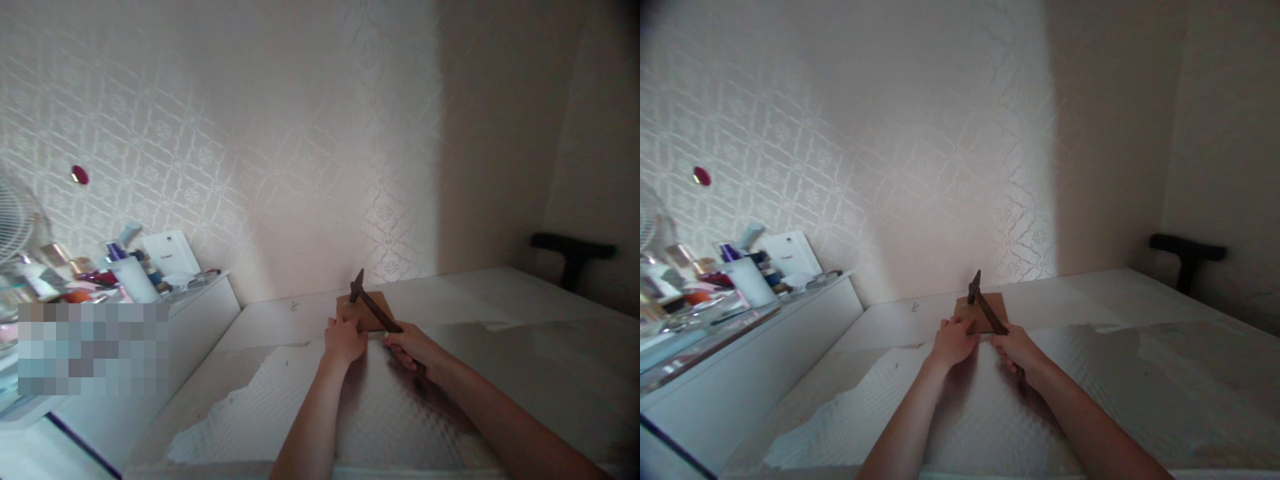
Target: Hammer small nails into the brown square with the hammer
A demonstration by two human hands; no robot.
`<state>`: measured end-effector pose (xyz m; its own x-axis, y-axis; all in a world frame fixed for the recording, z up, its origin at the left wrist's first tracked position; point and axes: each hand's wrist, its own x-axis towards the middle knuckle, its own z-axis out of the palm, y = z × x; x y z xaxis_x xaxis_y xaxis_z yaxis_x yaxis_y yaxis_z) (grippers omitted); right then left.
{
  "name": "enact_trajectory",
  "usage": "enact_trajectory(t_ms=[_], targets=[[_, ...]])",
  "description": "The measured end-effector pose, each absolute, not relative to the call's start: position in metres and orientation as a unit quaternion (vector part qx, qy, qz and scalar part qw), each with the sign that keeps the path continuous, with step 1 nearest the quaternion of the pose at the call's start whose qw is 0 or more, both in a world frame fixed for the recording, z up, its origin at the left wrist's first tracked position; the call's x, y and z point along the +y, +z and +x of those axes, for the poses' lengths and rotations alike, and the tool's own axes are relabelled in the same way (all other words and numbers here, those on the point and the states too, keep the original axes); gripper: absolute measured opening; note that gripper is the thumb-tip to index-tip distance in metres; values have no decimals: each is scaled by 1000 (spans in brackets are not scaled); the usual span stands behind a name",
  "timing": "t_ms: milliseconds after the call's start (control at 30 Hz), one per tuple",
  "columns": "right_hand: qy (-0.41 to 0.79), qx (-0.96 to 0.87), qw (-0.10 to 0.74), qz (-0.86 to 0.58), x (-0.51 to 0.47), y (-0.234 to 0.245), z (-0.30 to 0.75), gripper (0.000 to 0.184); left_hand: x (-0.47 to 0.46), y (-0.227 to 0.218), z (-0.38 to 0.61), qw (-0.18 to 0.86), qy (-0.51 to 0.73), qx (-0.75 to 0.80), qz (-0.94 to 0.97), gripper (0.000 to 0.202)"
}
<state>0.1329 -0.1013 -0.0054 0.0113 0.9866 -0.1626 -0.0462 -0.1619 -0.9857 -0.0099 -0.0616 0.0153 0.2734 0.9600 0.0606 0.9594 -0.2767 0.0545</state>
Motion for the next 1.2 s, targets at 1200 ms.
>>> enact_trajectory(t_ms=[1200], targets=[[511,-478,457,-549,-104,-3,132,18,-61,16,-10,15,39,605,795,47]])
